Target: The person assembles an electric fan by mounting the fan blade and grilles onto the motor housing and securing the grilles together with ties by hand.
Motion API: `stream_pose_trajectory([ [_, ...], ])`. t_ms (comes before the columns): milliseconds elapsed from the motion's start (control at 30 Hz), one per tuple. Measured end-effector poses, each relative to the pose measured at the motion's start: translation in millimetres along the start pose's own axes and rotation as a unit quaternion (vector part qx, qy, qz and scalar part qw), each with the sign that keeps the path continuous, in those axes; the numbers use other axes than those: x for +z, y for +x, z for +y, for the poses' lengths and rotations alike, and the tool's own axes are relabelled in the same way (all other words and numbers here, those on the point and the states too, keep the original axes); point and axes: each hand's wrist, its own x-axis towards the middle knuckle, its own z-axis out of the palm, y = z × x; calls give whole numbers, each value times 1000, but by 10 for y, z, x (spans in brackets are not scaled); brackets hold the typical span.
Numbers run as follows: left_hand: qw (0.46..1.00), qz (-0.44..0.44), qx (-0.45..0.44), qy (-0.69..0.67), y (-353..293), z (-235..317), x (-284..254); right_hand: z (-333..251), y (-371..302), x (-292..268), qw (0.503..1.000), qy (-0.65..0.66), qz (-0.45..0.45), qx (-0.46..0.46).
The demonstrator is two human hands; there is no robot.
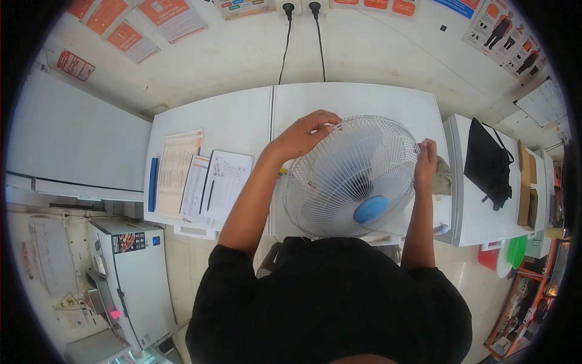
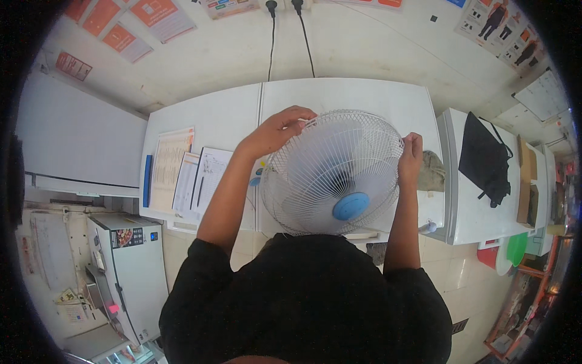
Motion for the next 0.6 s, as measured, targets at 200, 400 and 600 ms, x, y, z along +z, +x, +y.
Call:
stream_pose_trajectory([
  [200, 997, -60, -35, -27, 113, -122, -131, 69, -55, 27, 997, -77, -11, -5],
  [400, 996, -73, -31, -47, 122, -167, -51, -365, -30, 185, 917, -246, 103, -296],
  [600, 998, -47, -5, -52, 66, -176, 8, -1614, -118, 669, 936, -184, -197, -225],
])
